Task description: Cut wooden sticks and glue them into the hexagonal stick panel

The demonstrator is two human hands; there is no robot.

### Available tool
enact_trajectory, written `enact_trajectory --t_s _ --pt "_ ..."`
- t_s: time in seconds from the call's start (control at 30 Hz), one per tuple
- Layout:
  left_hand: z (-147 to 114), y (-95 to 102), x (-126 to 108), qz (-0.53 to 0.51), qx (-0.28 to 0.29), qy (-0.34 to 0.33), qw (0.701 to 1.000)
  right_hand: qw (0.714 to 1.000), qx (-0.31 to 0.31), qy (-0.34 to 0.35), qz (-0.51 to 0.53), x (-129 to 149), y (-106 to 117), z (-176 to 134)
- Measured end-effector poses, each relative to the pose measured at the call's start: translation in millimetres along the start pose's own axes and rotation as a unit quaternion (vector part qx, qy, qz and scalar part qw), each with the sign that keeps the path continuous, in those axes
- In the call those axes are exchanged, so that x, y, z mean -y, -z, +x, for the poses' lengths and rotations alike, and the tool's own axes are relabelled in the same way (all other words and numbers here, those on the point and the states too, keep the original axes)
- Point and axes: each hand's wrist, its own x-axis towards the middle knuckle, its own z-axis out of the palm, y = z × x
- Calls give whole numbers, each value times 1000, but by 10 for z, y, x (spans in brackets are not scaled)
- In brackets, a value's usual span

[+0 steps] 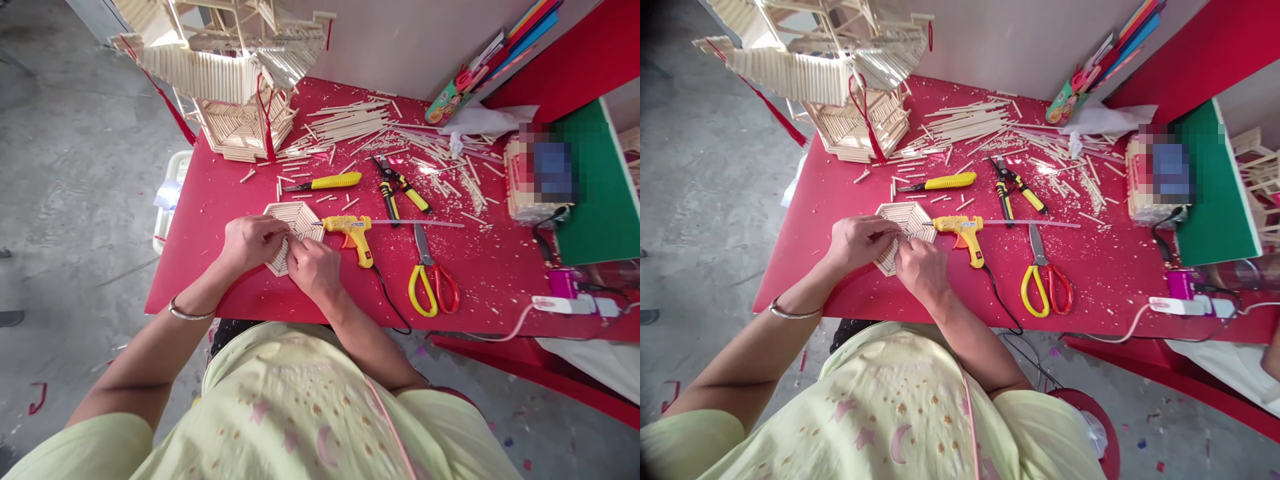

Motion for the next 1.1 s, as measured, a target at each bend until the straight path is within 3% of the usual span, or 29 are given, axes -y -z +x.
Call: enact_trajectory --t_s 1.1 --pt "9 6 2 3 5 7 1000 1000 15 2 12 2 45 23"
